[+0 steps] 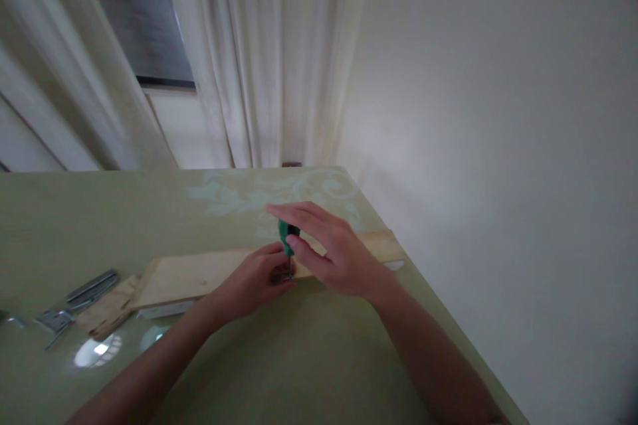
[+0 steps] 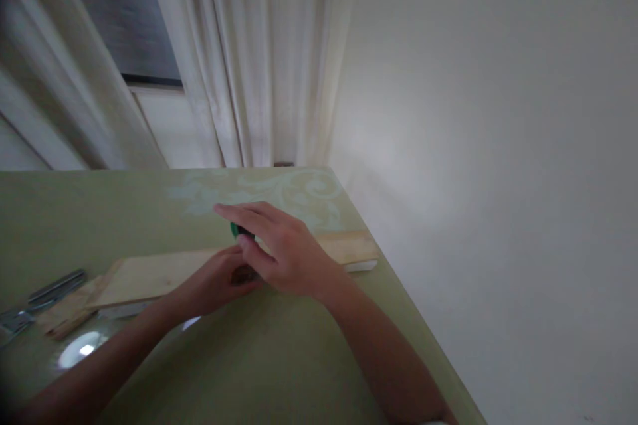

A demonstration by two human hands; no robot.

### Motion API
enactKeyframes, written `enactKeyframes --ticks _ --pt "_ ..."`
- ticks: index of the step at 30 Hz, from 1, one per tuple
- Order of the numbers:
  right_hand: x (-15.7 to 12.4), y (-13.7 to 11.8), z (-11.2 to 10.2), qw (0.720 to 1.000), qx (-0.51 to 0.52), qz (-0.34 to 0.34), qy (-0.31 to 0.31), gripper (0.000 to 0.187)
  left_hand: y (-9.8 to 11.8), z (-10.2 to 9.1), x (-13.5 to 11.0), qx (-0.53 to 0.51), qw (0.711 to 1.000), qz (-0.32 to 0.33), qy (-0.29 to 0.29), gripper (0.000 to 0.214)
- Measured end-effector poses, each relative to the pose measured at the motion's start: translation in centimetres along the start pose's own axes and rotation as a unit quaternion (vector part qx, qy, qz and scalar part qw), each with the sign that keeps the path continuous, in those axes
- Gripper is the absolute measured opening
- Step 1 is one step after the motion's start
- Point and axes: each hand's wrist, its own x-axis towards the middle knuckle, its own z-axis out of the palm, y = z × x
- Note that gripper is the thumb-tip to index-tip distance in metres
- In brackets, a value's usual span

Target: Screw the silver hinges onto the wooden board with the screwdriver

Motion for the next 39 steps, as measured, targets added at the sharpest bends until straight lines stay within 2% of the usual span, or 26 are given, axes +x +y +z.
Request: enactKeyframes --ticks 2,5,6,8,11,13,17,19,21,23,26,32,36,39 --pt "0.0 0.3 -0.1 0.999 0.022 -0.002 0.025 0.044 0.3 -0.3 0.0 0.007 1.0 0.012 0.001 0.007" --pt "-0.2 1.2 1.3 0.989 0.011 0.004 0.148 0.026 0.5 -0.4 0.0 0.014 1.0 0.012 0.006 0.007" --pt "-0.2 1.3 1.7 0.986 0.01 0.002 0.169 0.023 0.4 -0.3 0.0 0.014 1.0 0.009 0.005 0.006" --pt "-0.3 1.1 1.9 0.99 0.01 -0.005 0.144 0.026 0.1 0.0 0.0 0.007 1.0 -0.001 0.003 0.004" --pt "-0.2 0.1 0.7 1.0 0.018 -0.01 0.012 0.045 -0.4 0.4 0.0 0.0 1.0 -0.006 0.007 0.004" --pt "-0.2 -0.3 -0.1 0.999 0.023 -0.005 -0.022 0.051 -0.4 0.4 0.0 0.004 1.0 0.003 0.01 0.005" --pt "-0.6 0.0 0.1 0.997 -0.017 0.029 0.07 0.041 -0.3 0.2 -0.1 0.008 1.0 0.005 0.008 0.009" --pt "-0.9 -0.1 0.5 0.994 -0.038 0.042 0.097 0.038 -0.4 0.2 -0.1 0.011 1.0 0.001 0.007 0.009" --pt "-1.1 -0.5 0.4 0.994 -0.042 0.043 0.088 0.037 -0.5 0.3 -0.1 0.012 1.0 0.0 0.007 0.007" --pt "-1.1 -0.9 -0.2 0.997 -0.031 0.054 0.051 0.041 -0.4 0.3 -0.1 0.009 1.0 0.001 0.006 0.006" --pt "-0.9 -0.8 -1.0 0.996 0.011 0.09 0.018 0.046 0.0 0.0 -0.1 0.004 1.0 -0.003 -0.003 0.007" --pt "-0.6 0.8 -0.6 0.981 0.091 0.136 0.099 0.039 1.2 -0.8 0.0 0.009 1.0 -0.009 -0.006 0.008" --pt "-0.6 -0.1 -0.1 0.981 0.071 0.143 0.106 0.04 1.2 -0.5 0.1 0.02 1.0 -0.008 0.004 0.007" --pt "-0.7 -1.1 -0.5 0.983 0.057 0.14 0.102 0.038 1.1 -0.3 0.2 0.02 1.0 -0.003 0.007 0.009"
